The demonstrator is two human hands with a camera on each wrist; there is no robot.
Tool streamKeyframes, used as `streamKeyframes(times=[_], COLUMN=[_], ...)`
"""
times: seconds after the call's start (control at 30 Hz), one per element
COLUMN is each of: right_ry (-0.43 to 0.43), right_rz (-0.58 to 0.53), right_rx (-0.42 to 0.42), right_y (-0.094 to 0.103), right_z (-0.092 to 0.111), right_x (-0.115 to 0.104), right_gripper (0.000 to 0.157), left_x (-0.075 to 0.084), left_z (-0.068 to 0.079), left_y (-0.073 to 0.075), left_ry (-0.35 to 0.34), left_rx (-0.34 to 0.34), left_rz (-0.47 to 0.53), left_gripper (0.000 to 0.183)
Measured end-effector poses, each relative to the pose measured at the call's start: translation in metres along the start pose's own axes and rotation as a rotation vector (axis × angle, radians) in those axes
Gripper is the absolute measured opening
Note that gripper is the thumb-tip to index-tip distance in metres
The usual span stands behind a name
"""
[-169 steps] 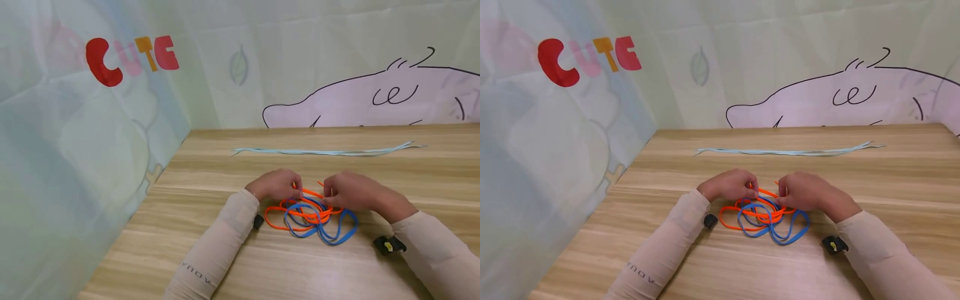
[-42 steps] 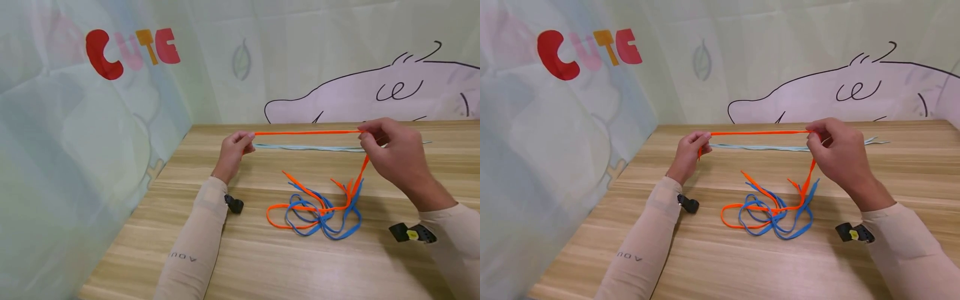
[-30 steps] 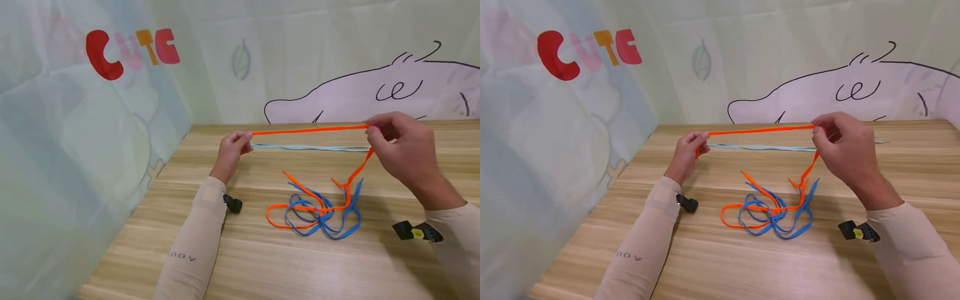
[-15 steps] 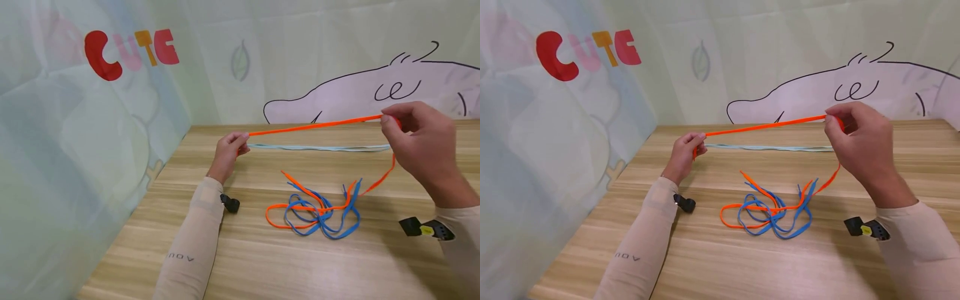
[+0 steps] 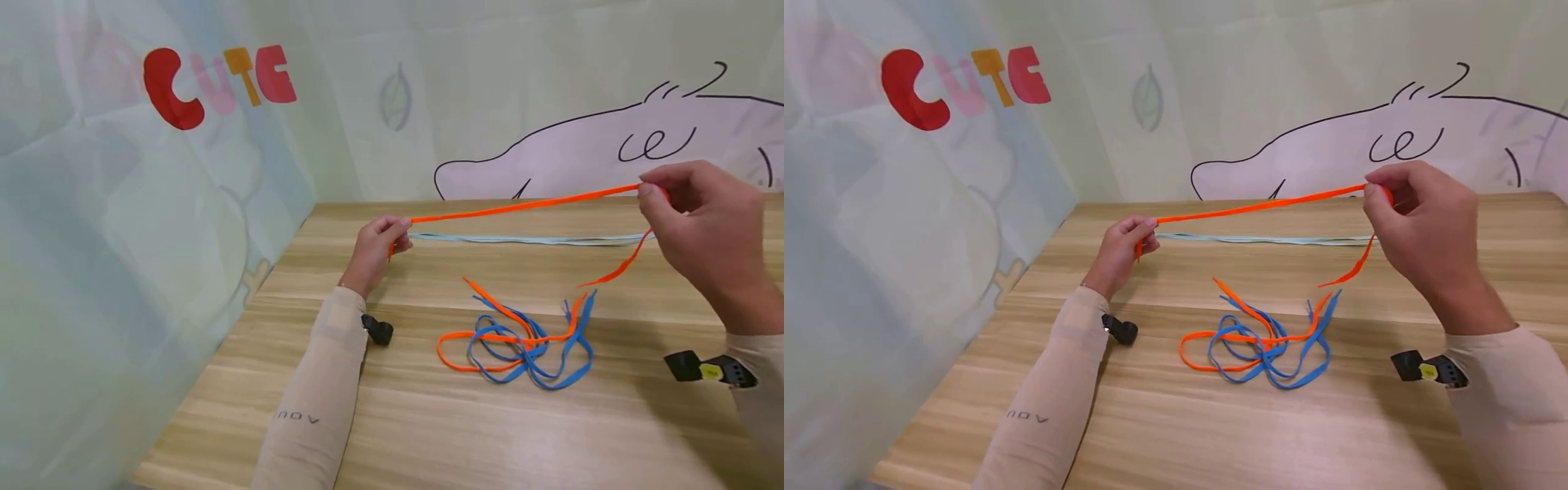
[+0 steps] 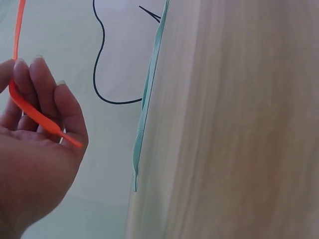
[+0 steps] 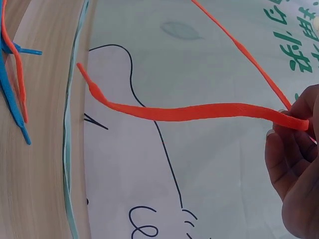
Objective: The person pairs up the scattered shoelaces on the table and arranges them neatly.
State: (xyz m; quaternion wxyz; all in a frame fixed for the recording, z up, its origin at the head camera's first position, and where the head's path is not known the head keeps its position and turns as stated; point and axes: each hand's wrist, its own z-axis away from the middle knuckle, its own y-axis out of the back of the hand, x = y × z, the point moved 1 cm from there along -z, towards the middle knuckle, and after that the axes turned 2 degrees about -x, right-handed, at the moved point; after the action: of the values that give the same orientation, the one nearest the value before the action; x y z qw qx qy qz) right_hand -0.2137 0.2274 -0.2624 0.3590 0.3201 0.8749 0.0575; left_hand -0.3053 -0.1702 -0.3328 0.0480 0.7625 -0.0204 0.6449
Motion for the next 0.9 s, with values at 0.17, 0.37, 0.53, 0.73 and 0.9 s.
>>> streamKeyframes(times=[0.17,0.37,0.53,0.73,0.9], right_ry=[-0.06,-0.107,-0.138,-0.203,-0.271], right_rz=[0.014,0.09,0.108,0.115,0.049], right_rx=[-0.026,-0.068,-0.094,-0.145,-0.184], right_y=[-0.001,0.001,0.006,0.016,0.022], right_z=[-0.003,-0.001,0.001,0.005,0.008], right_x=[0.004,0.013,0.022,0.036,0.048], right_gripper=[0.023,0.025,0.024,0.022,0.012], left_x=[0.001,0.002,0.001,0.0,0.001], left_z=[-0.001,0.002,0.002,0.0,0.0], left_y=[0.004,0.009,0.009,0.006,0.005], left_ry=[0.006,0.009,0.01,0.001,0.005], left_rx=[-0.013,-0.012,-0.001,-0.019,-0.017], left_rz=[-0.002,-0.004,-0.001,0.014,0.018], left_gripper=[0.024,0.023,0.022,0.022,0.023])
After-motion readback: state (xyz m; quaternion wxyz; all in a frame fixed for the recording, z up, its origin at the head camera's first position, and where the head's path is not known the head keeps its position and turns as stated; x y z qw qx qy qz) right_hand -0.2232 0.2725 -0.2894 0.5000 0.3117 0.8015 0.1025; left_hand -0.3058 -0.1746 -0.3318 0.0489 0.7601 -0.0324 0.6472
